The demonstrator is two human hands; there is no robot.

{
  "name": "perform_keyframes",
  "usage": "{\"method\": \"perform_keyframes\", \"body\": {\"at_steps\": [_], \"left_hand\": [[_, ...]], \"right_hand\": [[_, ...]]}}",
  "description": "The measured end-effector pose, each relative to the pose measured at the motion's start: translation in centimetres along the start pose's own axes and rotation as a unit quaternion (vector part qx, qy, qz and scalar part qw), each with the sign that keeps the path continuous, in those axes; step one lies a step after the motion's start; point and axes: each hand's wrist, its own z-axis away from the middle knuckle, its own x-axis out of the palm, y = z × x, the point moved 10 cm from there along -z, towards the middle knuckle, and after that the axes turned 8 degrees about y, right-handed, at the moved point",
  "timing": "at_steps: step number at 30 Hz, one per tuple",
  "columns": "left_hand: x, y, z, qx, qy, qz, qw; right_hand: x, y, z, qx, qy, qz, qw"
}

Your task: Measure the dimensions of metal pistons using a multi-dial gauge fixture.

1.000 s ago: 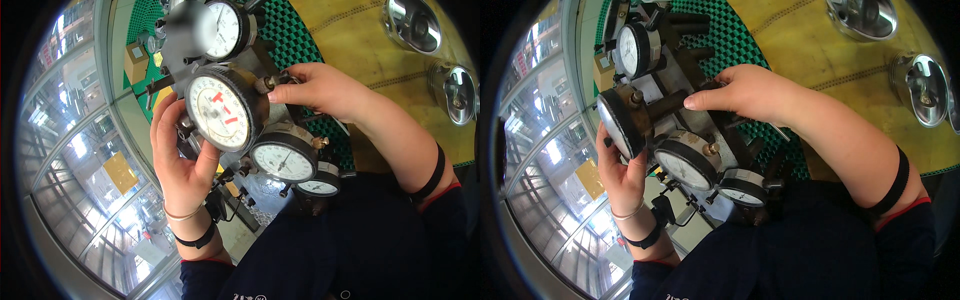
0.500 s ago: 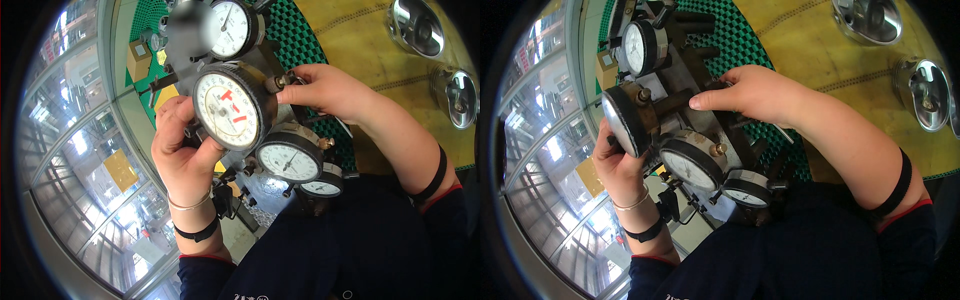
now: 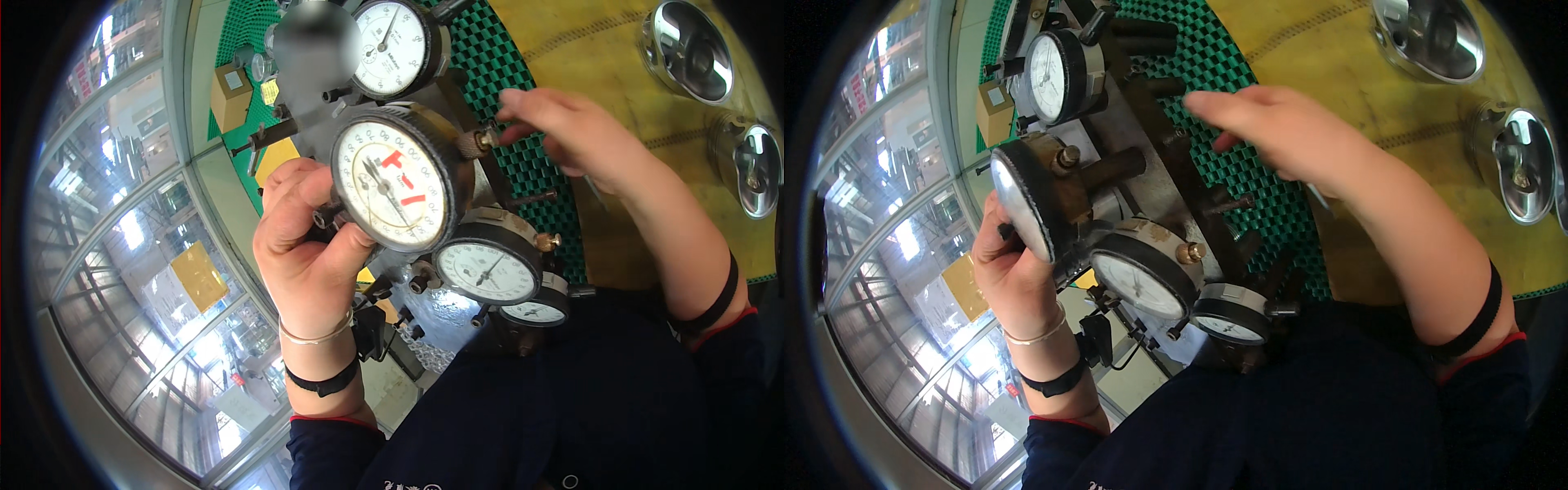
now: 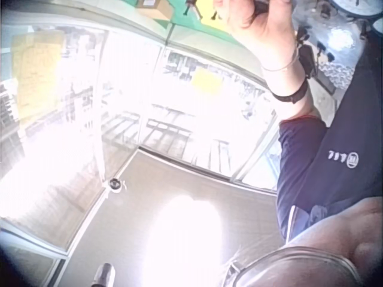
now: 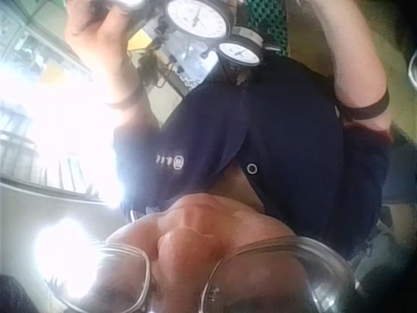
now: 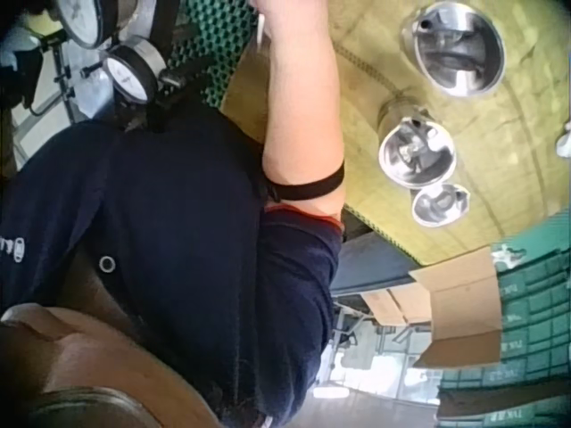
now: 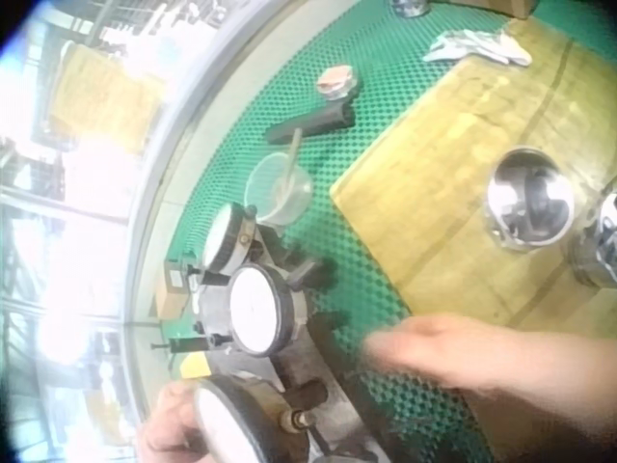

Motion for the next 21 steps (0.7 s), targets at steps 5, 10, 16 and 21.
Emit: {"method": "perform_keyframes", "body": {"at_steps": [5, 10, 16, 21], "left_hand": [[-0.1, -0.1, 0.0, 0.023, -0.004, 0.002, 1.000], [0.2, 0.3, -0.2, 0.035, -0.006, -0.004, 0.999], [0.1, 0.7, -0.2, 0.043, 0.002, -0.006, 0.999], [0.3, 0.8, -0.4, 0.034, 0.003, -0.018, 0.999]], "right_hand": [[-3.5, -0.1, 0.4, -0.068, 0.054, -0.005, 0.996], [-4.6, -3.2, 3.2, -0.303, 0.209, 0.322, 0.872], [-6.0, -3.5, 5.0, -0.232, 0.235, 0.514, 0.792], [-7.3, -4.1, 5.7, -0.223, 0.234, 0.497, 0.805]]}}
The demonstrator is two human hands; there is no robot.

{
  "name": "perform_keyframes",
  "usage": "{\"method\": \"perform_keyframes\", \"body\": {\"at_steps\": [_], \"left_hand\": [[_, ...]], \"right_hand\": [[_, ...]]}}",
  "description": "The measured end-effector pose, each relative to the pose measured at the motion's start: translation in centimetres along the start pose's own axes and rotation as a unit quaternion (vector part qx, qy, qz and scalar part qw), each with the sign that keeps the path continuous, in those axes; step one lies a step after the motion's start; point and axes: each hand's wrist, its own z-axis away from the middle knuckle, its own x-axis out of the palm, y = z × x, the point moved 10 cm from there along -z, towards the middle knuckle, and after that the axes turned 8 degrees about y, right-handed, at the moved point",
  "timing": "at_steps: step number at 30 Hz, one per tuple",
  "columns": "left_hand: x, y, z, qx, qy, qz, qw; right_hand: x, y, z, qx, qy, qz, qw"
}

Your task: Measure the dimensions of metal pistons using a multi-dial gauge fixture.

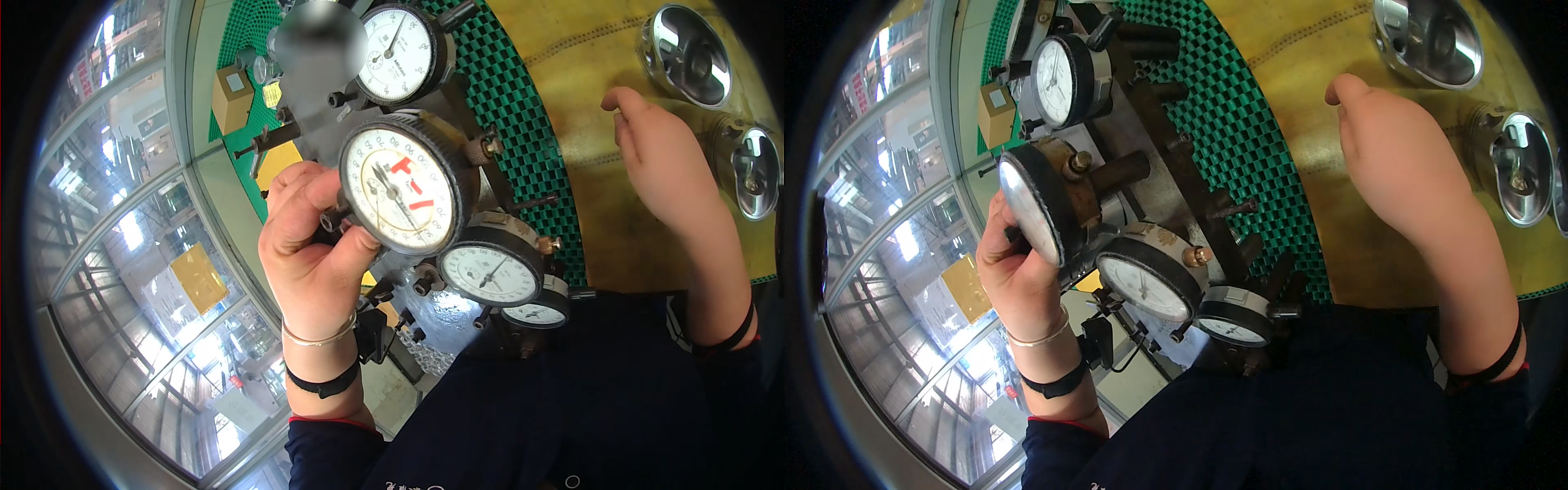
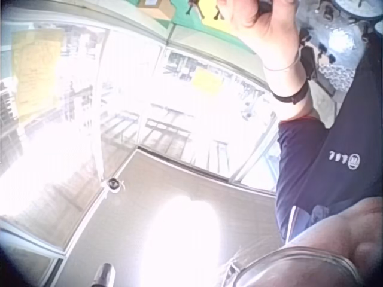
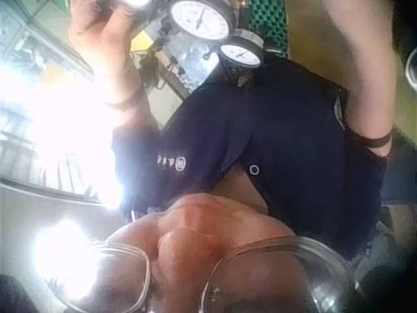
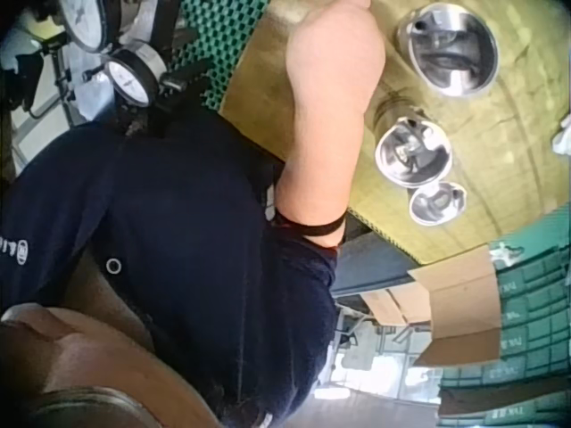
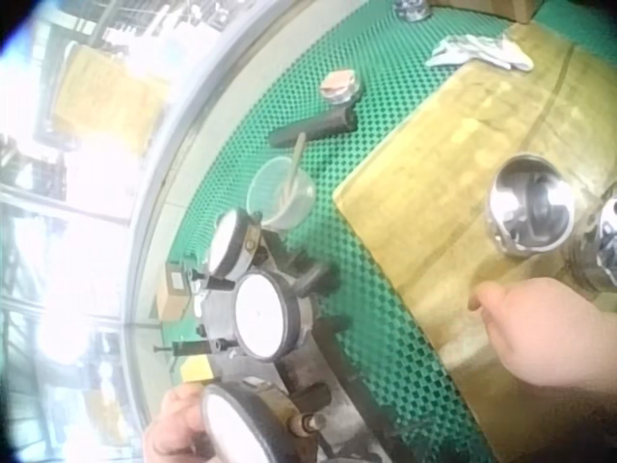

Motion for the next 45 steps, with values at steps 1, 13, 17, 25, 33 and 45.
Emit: {"method": "perform_keyframes", "body": {"at_steps": [1, 13, 17, 25, 33, 45], "left_hand": [[0.0, -0.1, 0.0, 0.000, 0.000, 0.000, 1.000], [-0.1, -0.5, 0.2, -0.027, 0.000, 0.011, 1.000], [-0.1, -0.6, 0.2, -0.036, -0.003, 0.009, 0.999], [-0.1, -0.7, 0.2, -0.033, 0.000, 0.018, 0.999], [-0.2, -0.6, 0.2, -0.020, -0.007, 0.008, 1.000], [-0.3, -0.7, 0.5, -0.017, -0.002, 0.020, 1.000]], "right_hand": [[-0.4, -0.4, -0.2, -0.002, 0.013, -0.044, 0.999], [-0.7, 2.6, -2.2, 0.128, 0.009, -0.557, 0.821], [-0.3, 1.9, -2.6, 0.092, 0.008, -0.550, 0.830], [1.4, 0.3, -3.7, 0.072, -0.029, -0.550, 0.832], [-4.4, -4.3, -2.4, -0.185, 0.171, -0.362, 0.898], [1.3, -1.6, -2.7, 0.132, -0.125, -0.649, 0.739]]}}
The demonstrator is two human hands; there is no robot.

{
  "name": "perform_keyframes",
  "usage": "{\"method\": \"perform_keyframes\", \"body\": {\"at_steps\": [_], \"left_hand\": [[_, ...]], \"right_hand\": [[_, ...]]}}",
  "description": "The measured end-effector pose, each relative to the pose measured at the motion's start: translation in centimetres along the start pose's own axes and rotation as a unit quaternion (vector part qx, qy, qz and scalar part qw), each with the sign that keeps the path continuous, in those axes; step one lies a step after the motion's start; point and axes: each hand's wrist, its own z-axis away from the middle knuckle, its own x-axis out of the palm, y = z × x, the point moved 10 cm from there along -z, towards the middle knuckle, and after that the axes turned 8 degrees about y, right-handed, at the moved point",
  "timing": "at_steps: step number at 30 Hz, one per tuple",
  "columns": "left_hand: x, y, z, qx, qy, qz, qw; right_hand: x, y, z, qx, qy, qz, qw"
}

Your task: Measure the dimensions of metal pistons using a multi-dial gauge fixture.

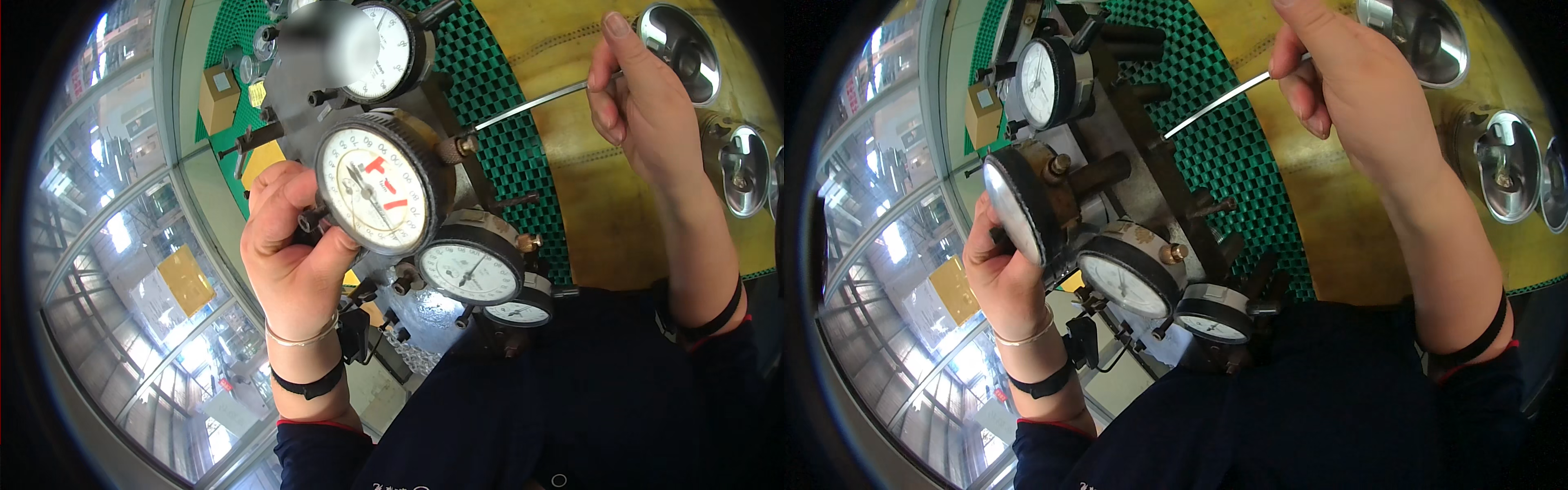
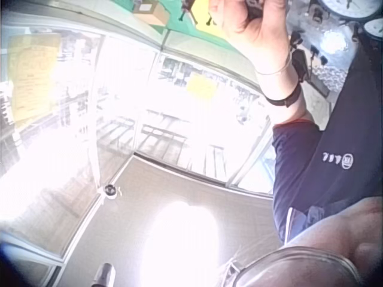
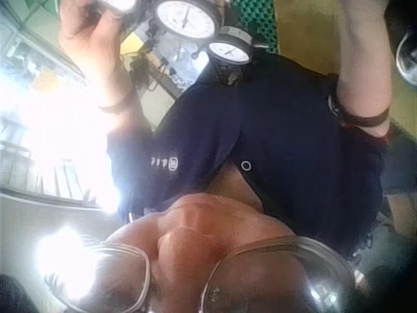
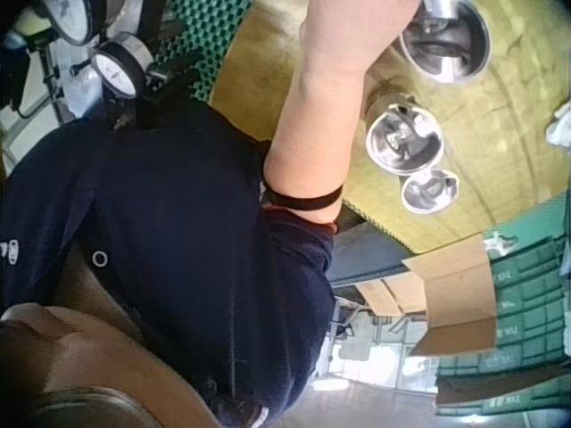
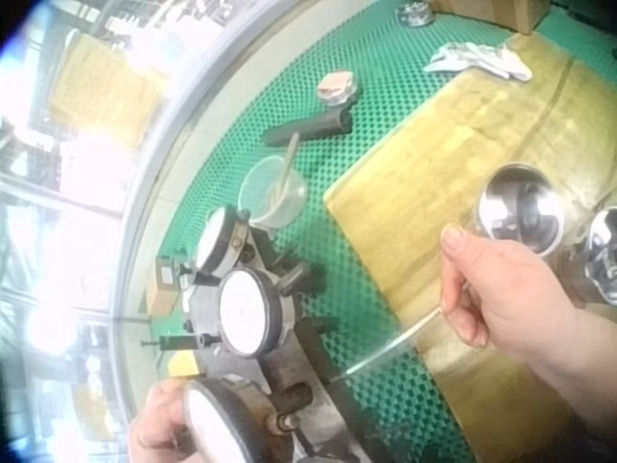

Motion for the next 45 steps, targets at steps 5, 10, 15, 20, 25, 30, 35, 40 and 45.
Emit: {"method": "perform_keyframes", "body": {"at_steps": [5, 10, 15, 20, 25, 30, 35, 40, 45], "left_hand": [[0.2, 1.6, -0.2, 0.045, -0.015, -0.068, 0.997], [-1.4, 0.4, 1.3, 0.041, -0.041, -0.186, 0.981], [-1.3, -2.1, 2.7, -0.047, -0.031, -0.147, 0.988], [-1.6, -2.4, 3.0, -0.020, -0.042, -0.162, 0.986], [-1.7, -2.5, 3.1, -0.003, -0.029, -0.155, 0.987], [-2.1, -3.1, 2.7, -0.040, -0.021, -0.148, 0.988], [-2.3, -3.4, 2.5, -0.024, -0.026, -0.142, 0.989], [-2.2, -3.5, 2.5, -0.037, -0.026, -0.142, 0.989], [-2.5, -3.6, 2.7, -0.071, -0.017, -0.138, 0.988]], "right_hand": [[-1.9, 1.6, 0.2, 0.022, 0.210, -0.062, 0.975], [-1.7, -0.2, 0.7, 0.051, 0.247, 0.034, 0.967], [-1.7, -0.4, 0.8, 0.060, 0.256, 0.035, 0.964], [-0.4, -0.2, 0.2, 0.024, 0.114, -0.070, 0.991], [-1.2, 0.5, 0.3, 0.011, 0.100, -0.073, 0.992], [-1.2, 1.0, 0.5, -0.004, 0.083, -0.083, 0.993], [-1.1, 1.0, 0.6, -0.023, 0.067, -0.089, 0.993], [-0.9, 0.8, 0.6, -0.041, 0.048, -0.091, 0.994], [-0.4, 0.4, 1.0, -0.055, 0.033, -0.090, 0.994]]}}
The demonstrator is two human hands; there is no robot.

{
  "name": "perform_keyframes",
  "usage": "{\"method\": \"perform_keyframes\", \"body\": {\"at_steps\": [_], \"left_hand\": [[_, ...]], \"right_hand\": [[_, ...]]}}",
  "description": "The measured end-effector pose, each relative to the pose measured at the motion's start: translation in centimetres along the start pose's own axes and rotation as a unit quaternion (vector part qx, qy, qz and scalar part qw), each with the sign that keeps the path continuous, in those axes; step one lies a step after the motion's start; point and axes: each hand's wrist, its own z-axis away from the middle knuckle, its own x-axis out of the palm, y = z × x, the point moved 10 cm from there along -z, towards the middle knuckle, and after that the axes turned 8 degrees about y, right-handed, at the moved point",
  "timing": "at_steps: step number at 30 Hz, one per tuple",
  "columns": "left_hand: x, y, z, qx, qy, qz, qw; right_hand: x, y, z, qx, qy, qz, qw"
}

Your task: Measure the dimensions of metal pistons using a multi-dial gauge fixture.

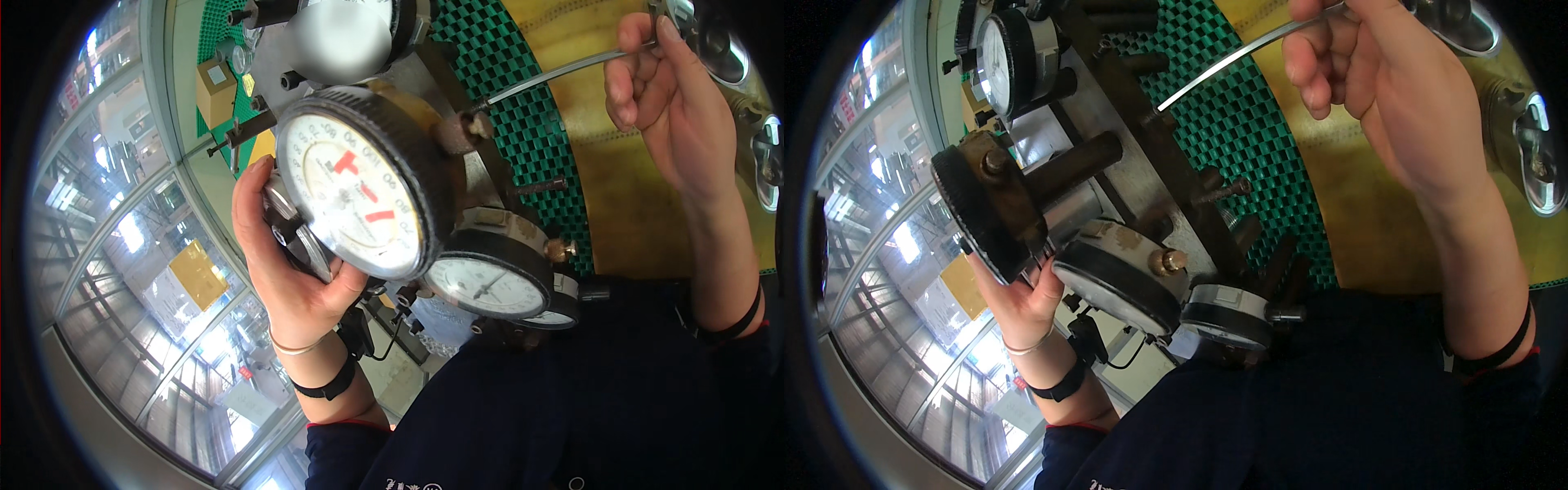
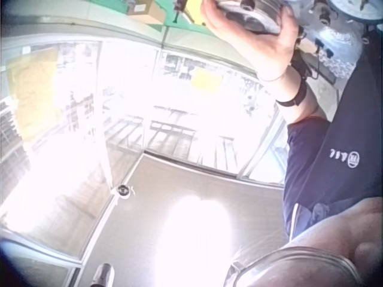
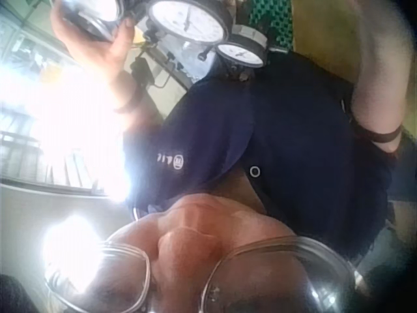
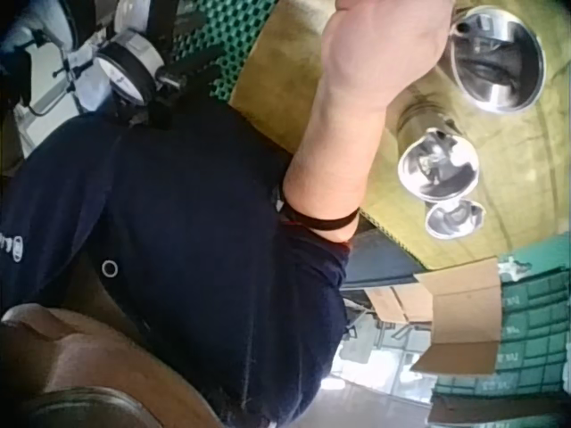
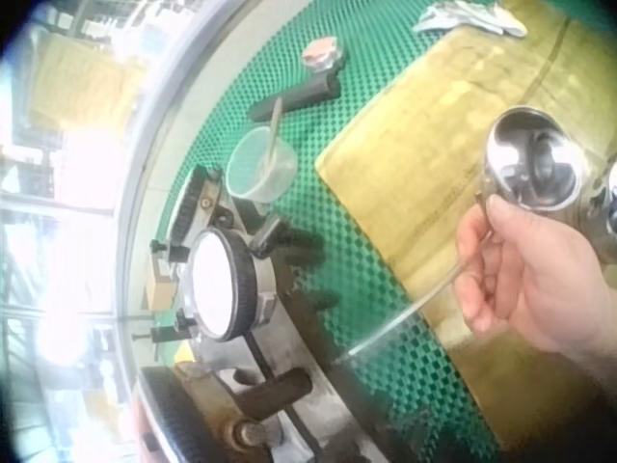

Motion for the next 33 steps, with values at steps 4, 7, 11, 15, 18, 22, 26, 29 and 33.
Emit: {"method": "perform_keyframes", "body": {"at_steps": [4, 7, 11, 15, 18, 22, 26, 29, 33], "left_hand": [[0.2, -0.6, 0.1, -0.020, 0.006, 0.018, 1.000], [0.2, -0.3, 0.0, -0.012, 0.000, 0.014, 1.000], [0.8, -0.7, 0.0, -0.026, -0.010, 0.034, 0.999], [0.2, -1.8, 0.3, -0.001, -0.035, -0.027, 0.999], [-0.5, 0.3, 0.0, 0.106, 0.000, -0.015, 0.994], [0.6, -0.8, 0.6, -0.100, -0.016, 0.080, 0.992], [0.0, 2.7, -0.4, 0.102, 0.038, 0.005, 0.994], [1.0, 3.8, -0.6, 0.091, 0.074, 0.030, 0.993], [1.2, 3.5, 0.0, 0.089, 0.036, 0.076, 0.992]], "right_hand": [[-0.2, 0.6, -0.3, -0.010, 0.006, 0.013, 1.000], [-0.4, 0.5, 0.1, -0.016, 0.012, 0.022, 1.000], [-0.8, 0.8, 0.5, -0.020, 0.022, 0.029, 0.999], [-1.7, 2.2, 1.2, -0.021, 0.040, 0.008, 0.999], [-2.5, 3.9, 2.4, -0.026, 0.064, -0.025, 0.997], [-4.4, 6.5, 4.1, -0.035, 0.099, -0.061, 0.993], [-5.0, 8.4, 5.0, -0.045, 0.114, -0.085, 0.989], [-5.4, 9.1, 5.4, -0.051, 0.130, -0.081, 0.987], [-5.7, 9.6, 5.7, -0.057, 0.141, -0.076, 0.985]]}}
